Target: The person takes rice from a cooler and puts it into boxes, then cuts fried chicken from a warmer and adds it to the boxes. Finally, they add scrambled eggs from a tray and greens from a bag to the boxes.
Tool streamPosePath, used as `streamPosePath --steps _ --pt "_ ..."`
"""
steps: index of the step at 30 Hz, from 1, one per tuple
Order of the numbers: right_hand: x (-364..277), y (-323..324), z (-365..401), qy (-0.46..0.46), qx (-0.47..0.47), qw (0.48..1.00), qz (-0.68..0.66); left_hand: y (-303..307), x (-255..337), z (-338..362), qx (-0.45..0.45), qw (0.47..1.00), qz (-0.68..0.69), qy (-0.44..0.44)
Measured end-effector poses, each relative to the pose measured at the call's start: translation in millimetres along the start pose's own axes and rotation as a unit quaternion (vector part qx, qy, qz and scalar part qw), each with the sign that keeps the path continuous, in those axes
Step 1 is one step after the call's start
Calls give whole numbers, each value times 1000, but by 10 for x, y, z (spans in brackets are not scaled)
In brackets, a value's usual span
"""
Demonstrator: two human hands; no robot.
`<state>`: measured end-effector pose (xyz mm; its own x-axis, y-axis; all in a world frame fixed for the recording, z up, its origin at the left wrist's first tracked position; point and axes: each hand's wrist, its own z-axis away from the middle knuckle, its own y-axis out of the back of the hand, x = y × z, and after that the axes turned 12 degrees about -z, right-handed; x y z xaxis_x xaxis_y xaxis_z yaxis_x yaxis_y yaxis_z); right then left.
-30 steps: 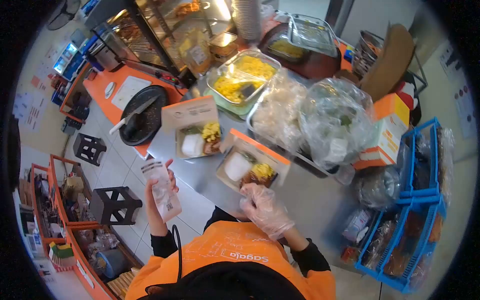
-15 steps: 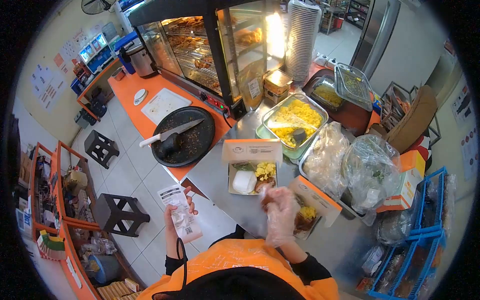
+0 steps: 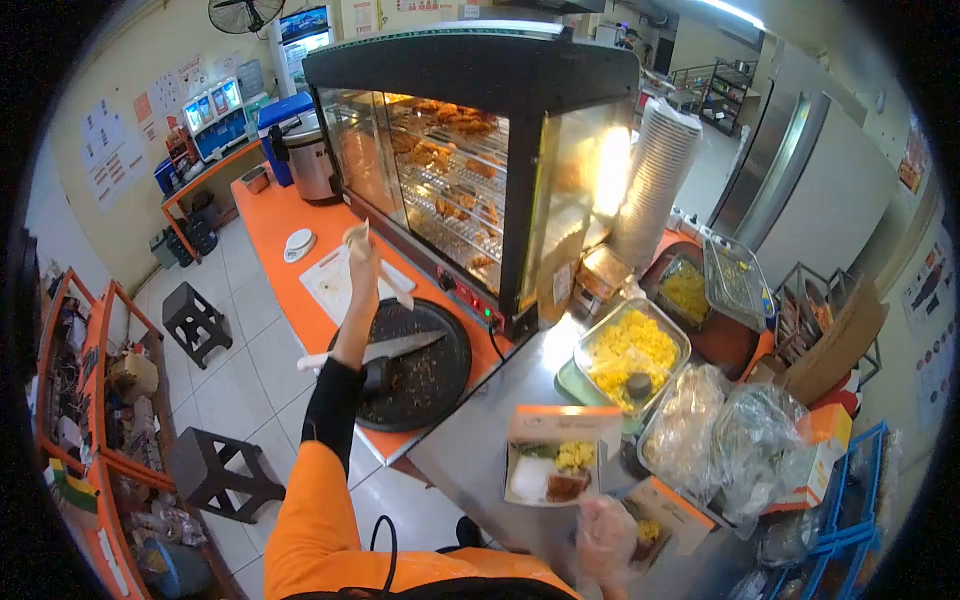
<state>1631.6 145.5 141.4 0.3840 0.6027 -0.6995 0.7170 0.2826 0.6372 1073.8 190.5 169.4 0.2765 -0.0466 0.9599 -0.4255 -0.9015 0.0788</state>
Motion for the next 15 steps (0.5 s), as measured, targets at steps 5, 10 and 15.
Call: streamPosePath --steps 5,10,15 --pt "77 153 -10 -79 124 989 -33 -352 -363 -1878 86 983 -99 -131" --pt "91 210 -123 -142 222 961 -89 -410 -695 -2778 31 987 -111 -115" --pt "181 238 -256 -169 269 941 -119 -610 -693 -2827 99 969 -182 -135"
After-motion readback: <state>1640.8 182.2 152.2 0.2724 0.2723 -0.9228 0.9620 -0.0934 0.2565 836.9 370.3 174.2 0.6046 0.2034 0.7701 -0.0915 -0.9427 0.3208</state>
